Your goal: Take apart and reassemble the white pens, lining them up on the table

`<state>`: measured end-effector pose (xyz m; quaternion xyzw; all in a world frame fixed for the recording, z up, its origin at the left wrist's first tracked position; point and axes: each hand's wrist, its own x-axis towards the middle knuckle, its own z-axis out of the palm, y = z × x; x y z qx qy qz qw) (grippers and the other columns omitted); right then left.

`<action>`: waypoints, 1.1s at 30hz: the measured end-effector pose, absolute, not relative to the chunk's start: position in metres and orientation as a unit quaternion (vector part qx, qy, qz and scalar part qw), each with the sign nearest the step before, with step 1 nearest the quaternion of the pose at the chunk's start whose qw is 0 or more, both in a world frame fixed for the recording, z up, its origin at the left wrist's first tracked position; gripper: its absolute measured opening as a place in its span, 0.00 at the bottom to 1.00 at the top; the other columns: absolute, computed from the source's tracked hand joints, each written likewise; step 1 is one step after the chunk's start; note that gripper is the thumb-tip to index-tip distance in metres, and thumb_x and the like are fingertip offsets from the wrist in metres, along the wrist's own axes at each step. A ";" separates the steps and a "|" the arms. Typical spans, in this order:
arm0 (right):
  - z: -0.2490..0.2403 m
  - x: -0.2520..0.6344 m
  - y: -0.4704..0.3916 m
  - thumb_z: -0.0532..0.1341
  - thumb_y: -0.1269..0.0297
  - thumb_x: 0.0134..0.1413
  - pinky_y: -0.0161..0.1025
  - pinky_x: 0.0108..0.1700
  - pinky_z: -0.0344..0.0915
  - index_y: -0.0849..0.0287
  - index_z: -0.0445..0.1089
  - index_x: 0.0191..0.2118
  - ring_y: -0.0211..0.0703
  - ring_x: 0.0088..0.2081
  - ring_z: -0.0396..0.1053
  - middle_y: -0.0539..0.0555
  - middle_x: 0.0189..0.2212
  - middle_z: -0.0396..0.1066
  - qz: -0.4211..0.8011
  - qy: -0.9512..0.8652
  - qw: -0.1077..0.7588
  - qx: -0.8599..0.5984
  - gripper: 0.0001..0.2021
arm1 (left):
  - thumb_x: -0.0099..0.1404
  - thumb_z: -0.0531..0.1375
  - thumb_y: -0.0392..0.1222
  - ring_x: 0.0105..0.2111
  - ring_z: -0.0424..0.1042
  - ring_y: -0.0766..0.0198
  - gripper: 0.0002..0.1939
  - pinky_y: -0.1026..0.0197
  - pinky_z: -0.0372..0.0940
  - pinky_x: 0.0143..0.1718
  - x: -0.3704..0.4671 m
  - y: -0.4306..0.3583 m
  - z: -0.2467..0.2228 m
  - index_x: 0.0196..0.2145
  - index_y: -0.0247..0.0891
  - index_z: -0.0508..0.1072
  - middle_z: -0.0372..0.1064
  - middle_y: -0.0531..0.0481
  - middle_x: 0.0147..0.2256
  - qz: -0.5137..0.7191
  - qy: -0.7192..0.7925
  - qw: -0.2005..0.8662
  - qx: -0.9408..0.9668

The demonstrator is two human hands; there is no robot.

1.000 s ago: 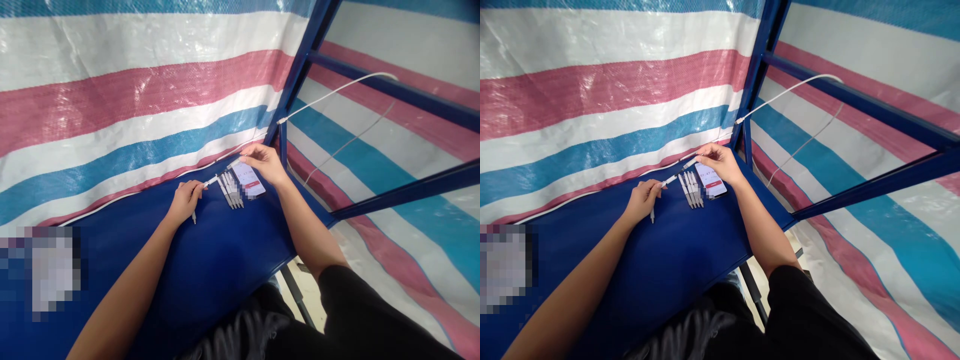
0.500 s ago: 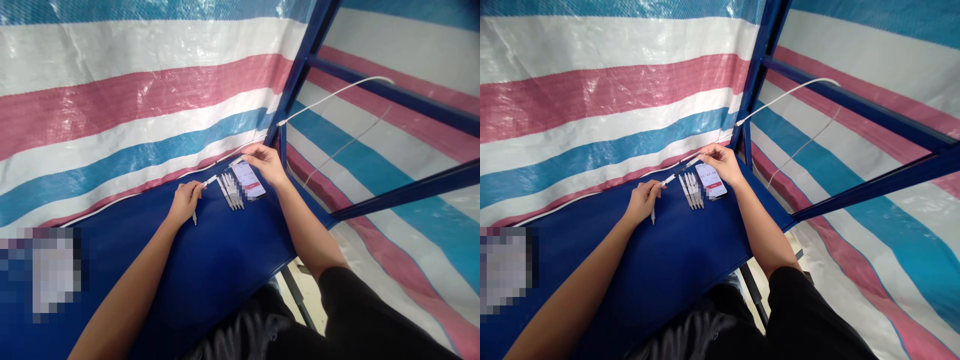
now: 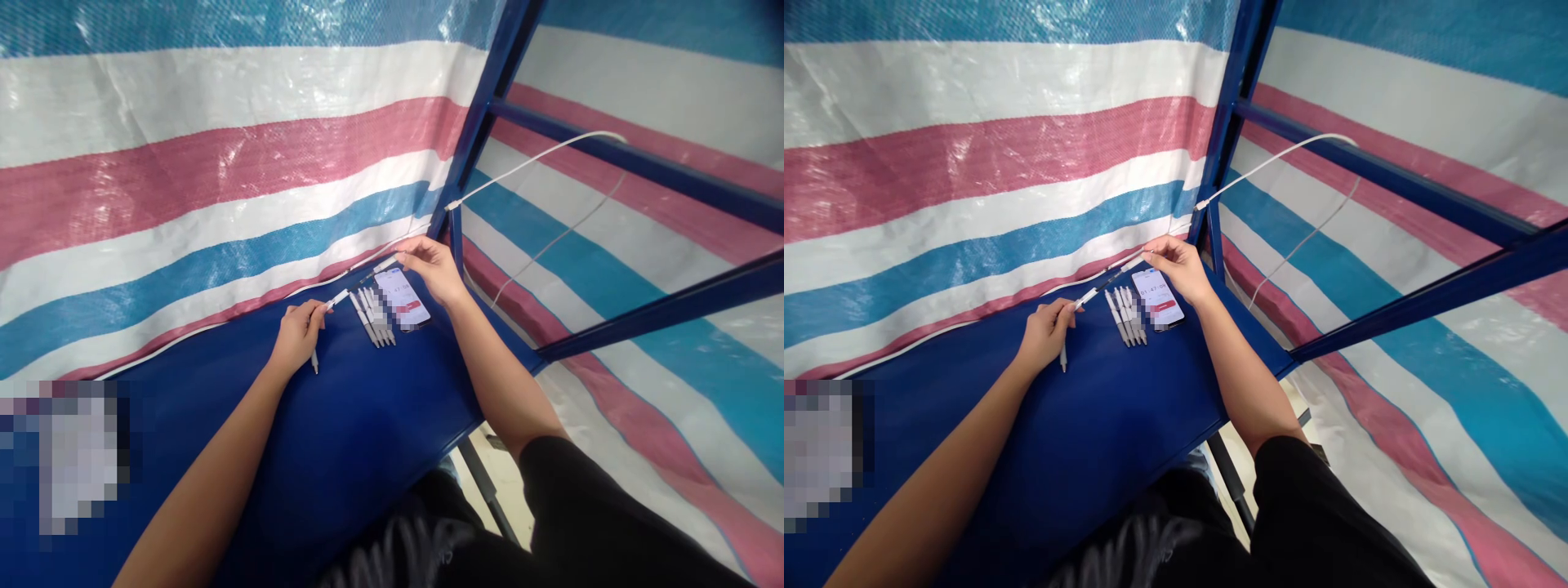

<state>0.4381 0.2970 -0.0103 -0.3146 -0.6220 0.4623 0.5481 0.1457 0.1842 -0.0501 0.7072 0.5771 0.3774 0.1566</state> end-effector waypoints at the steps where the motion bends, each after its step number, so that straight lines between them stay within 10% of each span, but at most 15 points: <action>1: -0.010 0.438 0.296 0.80 0.44 0.49 0.41 0.41 0.70 0.53 0.79 0.37 0.40 0.34 0.69 0.49 0.33 0.75 0.462 -0.624 0.547 -0.313 0.21 | 0.79 0.51 0.55 0.29 0.70 0.57 0.22 0.53 0.66 0.46 0.146 0.184 -0.050 0.39 0.43 0.80 0.73 0.51 0.26 0.377 0.579 0.157 0.706; 33: -0.019 0.408 0.281 0.80 0.45 0.46 0.44 0.46 0.72 0.54 0.81 0.36 0.43 0.38 0.74 0.52 0.37 0.81 0.500 -0.653 0.480 -0.305 0.20 | 0.78 0.54 0.50 0.31 0.71 0.56 0.16 0.51 0.66 0.47 0.147 0.182 -0.047 0.37 0.44 0.78 0.74 0.50 0.27 0.361 0.565 0.151 0.726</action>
